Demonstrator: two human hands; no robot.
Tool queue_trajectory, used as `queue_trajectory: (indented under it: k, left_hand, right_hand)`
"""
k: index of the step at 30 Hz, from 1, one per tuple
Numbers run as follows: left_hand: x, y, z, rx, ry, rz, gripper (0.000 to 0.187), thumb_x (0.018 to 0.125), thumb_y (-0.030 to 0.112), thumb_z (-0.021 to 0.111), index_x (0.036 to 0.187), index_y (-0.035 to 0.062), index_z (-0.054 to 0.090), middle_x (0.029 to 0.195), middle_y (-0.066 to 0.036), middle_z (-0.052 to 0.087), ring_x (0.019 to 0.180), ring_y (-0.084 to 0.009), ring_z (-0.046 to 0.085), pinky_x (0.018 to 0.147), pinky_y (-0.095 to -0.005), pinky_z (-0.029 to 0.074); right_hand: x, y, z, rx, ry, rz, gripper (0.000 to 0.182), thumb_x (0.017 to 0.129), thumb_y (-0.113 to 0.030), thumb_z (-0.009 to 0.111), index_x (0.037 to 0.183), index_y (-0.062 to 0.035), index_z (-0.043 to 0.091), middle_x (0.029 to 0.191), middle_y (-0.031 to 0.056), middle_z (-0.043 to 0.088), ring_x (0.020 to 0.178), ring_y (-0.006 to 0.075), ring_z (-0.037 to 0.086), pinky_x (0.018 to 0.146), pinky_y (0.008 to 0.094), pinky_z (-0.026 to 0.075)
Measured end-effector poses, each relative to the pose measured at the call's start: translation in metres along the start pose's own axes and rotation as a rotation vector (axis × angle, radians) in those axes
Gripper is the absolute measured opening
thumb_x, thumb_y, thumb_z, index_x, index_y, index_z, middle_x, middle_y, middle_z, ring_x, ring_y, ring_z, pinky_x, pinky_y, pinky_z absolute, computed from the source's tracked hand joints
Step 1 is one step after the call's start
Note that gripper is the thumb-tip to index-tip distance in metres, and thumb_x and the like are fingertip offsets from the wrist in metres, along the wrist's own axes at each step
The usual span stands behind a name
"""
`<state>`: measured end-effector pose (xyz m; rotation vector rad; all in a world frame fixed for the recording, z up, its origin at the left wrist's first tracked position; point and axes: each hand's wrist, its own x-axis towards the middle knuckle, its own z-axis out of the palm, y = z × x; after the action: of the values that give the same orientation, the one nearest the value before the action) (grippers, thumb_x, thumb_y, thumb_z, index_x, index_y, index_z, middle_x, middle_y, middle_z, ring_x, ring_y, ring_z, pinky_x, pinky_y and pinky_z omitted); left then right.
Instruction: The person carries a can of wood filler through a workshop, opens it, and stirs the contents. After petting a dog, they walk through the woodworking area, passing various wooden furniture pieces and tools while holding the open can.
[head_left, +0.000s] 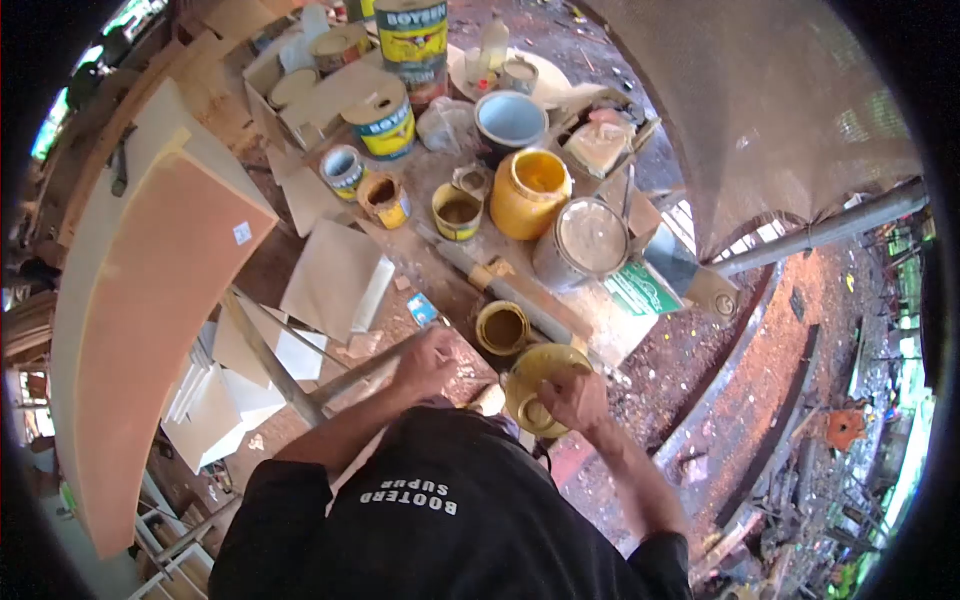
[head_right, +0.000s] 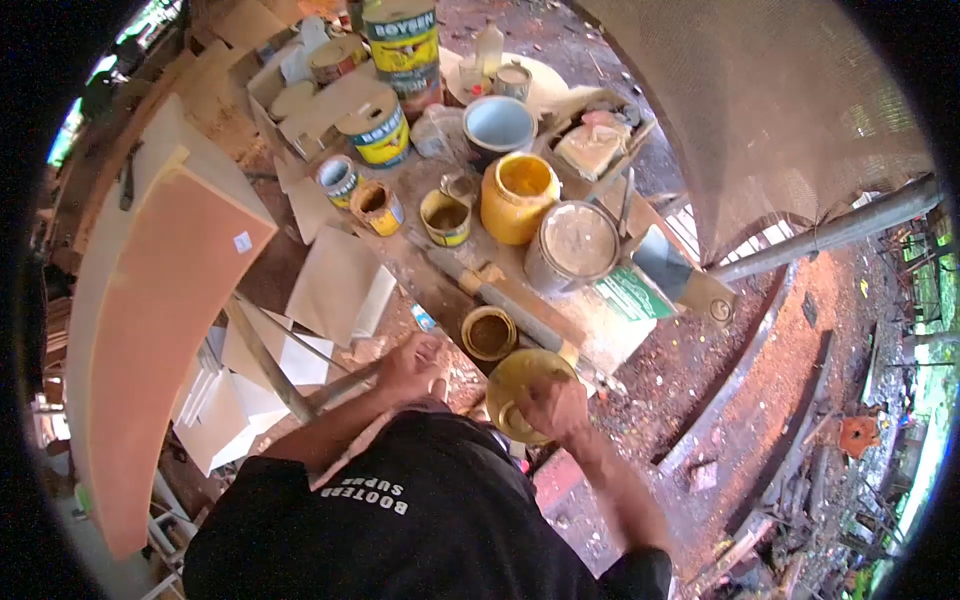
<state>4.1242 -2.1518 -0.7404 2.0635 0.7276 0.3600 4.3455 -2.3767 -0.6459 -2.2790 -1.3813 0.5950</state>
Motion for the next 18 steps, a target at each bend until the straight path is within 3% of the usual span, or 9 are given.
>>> queue_trajectory:
  k: [2,3,4,6,9,12,16,18]
  left_hand:
    - [-0.003,-0.003,-0.007,-0.016,-0.061,-0.220,0.048,0.077,0.010,0.073,0.123,0.0064,0.060,0.095,-0.013,0.069,0.084,-0.0277,0.071,0.076,-0.0405,0.058]
    - [-0.005,-0.006,-0.011,0.008,-0.025,-0.182,0.048,0.078,0.011,0.073,0.124,0.0067,0.059,0.094,-0.013,0.069,0.082,-0.0287,0.071,0.077,-0.0413,0.058]
    - [-0.008,-0.015,-0.011,0.009,-0.030,-0.176,0.056,0.078,0.012,0.074,0.131,0.0078,0.056,0.100,-0.015,0.069,0.086,-0.0299,0.071,0.080,-0.0421,0.058]
    - [-0.008,-0.019,-0.009,-0.009,-0.035,-0.128,0.069,0.079,0.017,0.076,0.141,0.0081,0.048,0.121,-0.020,0.063,0.108,-0.0354,0.066,0.093,-0.0451,0.055]
    - [0.001,-0.008,0.001,0.113,-0.033,0.027,0.080,0.079,0.024,0.078,0.147,0.0060,0.041,0.139,-0.024,0.051,0.130,-0.0409,0.053,0.108,-0.0484,0.047]
    - [0.022,-0.006,0.014,0.014,-0.078,0.085,0.083,0.078,0.029,0.079,0.146,0.0036,0.039,0.145,-0.025,0.045,0.137,-0.0441,0.044,0.114,-0.0501,0.040]
    - [0.034,-0.010,0.001,-0.005,-0.018,0.105,0.073,0.079,0.025,0.079,0.139,0.0022,0.046,0.137,-0.025,0.051,0.125,-0.0443,0.054,0.106,-0.0489,0.048]
    - [0.028,-0.034,0.002,-0.010,0.006,0.069,0.065,0.079,0.024,0.079,0.134,0.0026,0.050,0.130,-0.024,0.055,0.121,-0.0437,0.056,0.101,-0.0491,0.050]
  right_hand:
    - [-0.002,-0.005,-0.014,0.033,-0.057,0.060,0.024,0.086,-0.031,0.067,0.089,-0.0089,0.076,0.083,0.0184,0.072,0.077,0.0397,0.070,0.069,0.0490,0.059]
    - [-0.004,0.010,-0.007,-0.091,-0.048,-0.051,0.023,0.086,-0.031,0.067,0.087,-0.0085,0.075,0.082,0.0177,0.072,0.074,0.0389,0.070,0.068,0.0487,0.058]
    - [-0.003,0.004,-0.019,-0.060,-0.050,-0.033,0.023,0.086,-0.030,0.067,0.087,-0.0082,0.075,0.082,0.0177,0.072,0.074,0.0389,0.070,0.068,0.0482,0.058]
    - [0.006,-0.029,-0.061,0.003,-0.048,0.003,0.023,0.086,-0.029,0.067,0.087,-0.0075,0.075,0.081,0.0177,0.072,0.073,0.0388,0.070,0.067,0.0473,0.058]
    - [0.021,-0.060,-0.109,0.038,-0.046,0.041,0.019,0.086,-0.023,0.068,0.084,-0.0044,0.073,0.078,0.0187,0.070,0.070,0.0378,0.069,0.064,0.0451,0.056]
    - [0.045,-0.098,-0.159,-0.031,-0.042,-0.010,0.019,0.087,-0.017,0.067,0.078,-0.0011,0.067,0.072,0.0198,0.065,0.065,0.0361,0.067,0.060,0.0452,0.052]
    - [0.091,-0.140,-0.205,0.071,-0.029,0.058,0.019,0.087,-0.014,0.068,0.075,0.0001,0.063,0.066,0.0149,0.060,0.055,0.0277,0.057,0.056,0.0420,0.048]
    - [0.132,-0.158,-0.226,-0.070,0.003,-0.118,0.018,0.086,-0.011,0.068,0.073,-0.0004,0.061,0.065,0.0119,0.058,0.054,0.0246,0.057,0.055,0.0403,0.046]
